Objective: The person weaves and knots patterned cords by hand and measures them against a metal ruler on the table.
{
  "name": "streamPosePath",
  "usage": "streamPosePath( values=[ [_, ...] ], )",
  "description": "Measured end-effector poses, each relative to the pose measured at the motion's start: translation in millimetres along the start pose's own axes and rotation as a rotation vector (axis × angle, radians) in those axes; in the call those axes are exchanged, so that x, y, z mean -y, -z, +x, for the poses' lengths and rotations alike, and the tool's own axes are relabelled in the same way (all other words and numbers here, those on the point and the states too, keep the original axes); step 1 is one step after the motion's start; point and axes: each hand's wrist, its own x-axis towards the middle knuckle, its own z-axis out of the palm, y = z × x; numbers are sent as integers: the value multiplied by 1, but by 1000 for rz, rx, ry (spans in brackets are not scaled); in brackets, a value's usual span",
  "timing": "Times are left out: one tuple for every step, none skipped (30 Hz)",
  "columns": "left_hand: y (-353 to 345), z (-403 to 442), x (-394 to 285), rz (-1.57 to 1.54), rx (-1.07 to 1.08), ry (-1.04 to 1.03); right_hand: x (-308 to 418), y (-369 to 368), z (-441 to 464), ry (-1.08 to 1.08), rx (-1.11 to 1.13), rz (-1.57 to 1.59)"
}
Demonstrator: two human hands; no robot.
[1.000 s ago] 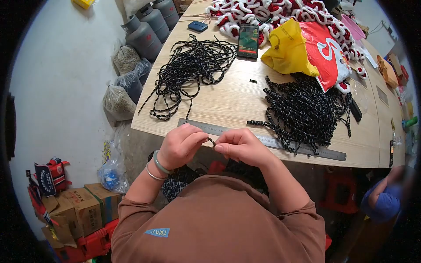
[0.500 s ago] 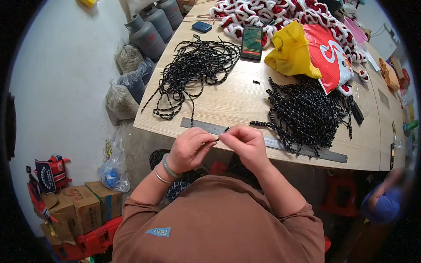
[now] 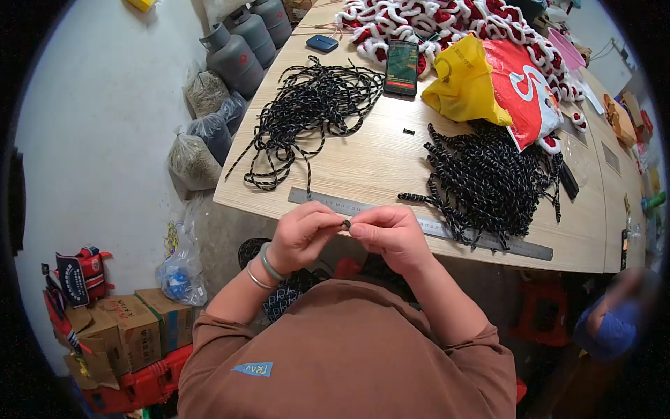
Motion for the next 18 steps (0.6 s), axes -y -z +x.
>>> streamPosePath(
  values=[
    [-3,-1,-3,-34,-1,31,-1,-3,2,97,-13,-103],
    [-5,-1,-8,-66,-2,61,-3,-8,4,194,-25,-205],
    [-5,0,-12,-99,-5,93,-5,-10,6,290,-36,-307],
    [-3,2,-15,-42,12,84,-3,-13,6,367,-61,-505],
    [0,4,-17,15,27,75,1,-15,5,443,-85,-703],
    [2,6,-18,73,44,65,3,-17,5,519,-109,-900],
    [4,6,-17,138,51,19,0,-16,6,513,-102,-877],
    [5,6,-15,201,60,-27,-5,-14,7,507,-96,-854],
    [6,6,-14,263,69,-74,-8,-13,7,500,-92,-831],
    [7,6,-12,263,64,-76,-7,-13,7,450,-93,-765],
    [8,7,-10,263,58,-79,-6,-13,7,402,-94,-700],
    [9,9,-10,263,53,-83,-5,-12,7,355,-95,-635],
    [7,12,-13,191,7,-23,-5,-10,8,305,-80,-538],
    [3,16,-19,118,-39,37,-6,-6,8,254,-66,-442],
    [1,19,-23,45,-87,98,-6,-4,8,203,-50,-346],
    [1,18,-20,26,-39,84,-5,-3,7,149,-53,-311],
    [2,14,-14,7,8,70,-3,-3,7,95,-55,-277],
    [3,12,-11,-11,55,57,-2,-3,7,41,-57,-241]
  ],
)
